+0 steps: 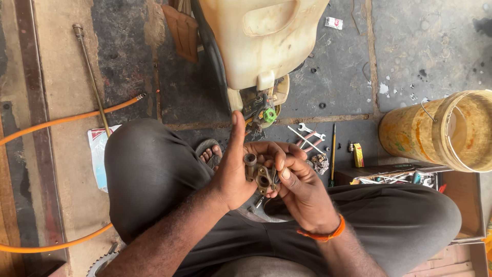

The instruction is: The person sits on the floor and assembles a small metal component, likely a carburetor, by inserting small rings and using a screwdriver. They then attach the component to the scooter's engine area and use a T-handle wrench to tighten a fitting.

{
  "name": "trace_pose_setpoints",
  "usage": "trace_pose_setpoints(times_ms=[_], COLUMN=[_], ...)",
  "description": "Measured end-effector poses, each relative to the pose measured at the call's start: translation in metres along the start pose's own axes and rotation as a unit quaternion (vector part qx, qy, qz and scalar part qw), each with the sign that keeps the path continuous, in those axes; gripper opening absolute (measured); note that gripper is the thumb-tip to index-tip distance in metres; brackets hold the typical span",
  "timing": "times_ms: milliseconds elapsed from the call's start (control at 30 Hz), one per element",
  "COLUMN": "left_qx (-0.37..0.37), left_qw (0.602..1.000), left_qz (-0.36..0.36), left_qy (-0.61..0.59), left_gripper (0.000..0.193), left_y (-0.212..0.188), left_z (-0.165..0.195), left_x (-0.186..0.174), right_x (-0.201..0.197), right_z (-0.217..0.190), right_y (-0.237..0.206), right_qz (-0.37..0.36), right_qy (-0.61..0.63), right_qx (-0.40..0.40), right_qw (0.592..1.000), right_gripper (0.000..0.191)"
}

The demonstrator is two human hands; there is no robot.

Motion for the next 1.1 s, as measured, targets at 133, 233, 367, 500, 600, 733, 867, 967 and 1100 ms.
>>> trace_pose_setpoints(times_ms=[133,233,367,500,600,733,867,967,1100], left_qx=[0.005,0.016,0.018,0.0,-0.034,-0.041,-0.084,-0.071,-0.07], left_qw=[0.999,0.998,0.998,1.0,0.997,0.991,0.986,0.993,0.992], left_qz=[0.015,-0.018,0.021,0.024,0.006,-0.052,0.029,-0.024,-0.027], left_qy=[0.036,0.063,0.051,0.01,-0.065,-0.119,-0.141,-0.096,-0.102], left_gripper=[0.104,0.103,0.102,0.102,0.105,0.107,0.109,0.107,0.107], left_y=[-0.002,-0.002,-0.004,-0.005,-0.005,-0.006,-0.01,-0.009,-0.009], left_z=[0.003,0.007,0.009,0.008,0.002,0.002,-0.005,-0.001,-0.002], left_x=[-0.001,0.005,0.001,0.003,0.007,0.018,0.009,0.016,0.017], right_x=[0.002,0.007,0.012,0.018,0.023,0.024,0.026,0.031,0.038], right_z=[-0.006,-0.008,-0.004,-0.008,-0.015,-0.023,-0.023,-0.023,-0.023], right_y=[-0.001,-0.002,-0.002,0.001,-0.004,-0.008,-0.01,-0.012,-0.013], right_qz=[-0.018,-0.028,-0.003,0.001,-0.022,-0.026,-0.044,-0.039,-0.023], right_qy=[-0.01,-0.039,-0.075,-0.057,-0.045,-0.103,-0.167,-0.183,-0.162], right_qx=[0.045,0.012,-0.018,-0.008,0.029,0.019,0.009,0.002,-0.009], right_qw=[0.999,0.999,0.997,0.998,0.998,0.994,0.985,0.982,0.986], right_gripper=[0.031,0.029,0.028,0.027,0.03,0.027,0.027,0.024,0.023])
Point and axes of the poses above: each hand's wrist, its own y-axis towards the middle knuckle, its own x-axis out of the palm, z = x × y, the point moved 7 cm from there along y, towards the middle knuckle, and after that the axes turned 11 degrees about -z, right-handed, at the moved point
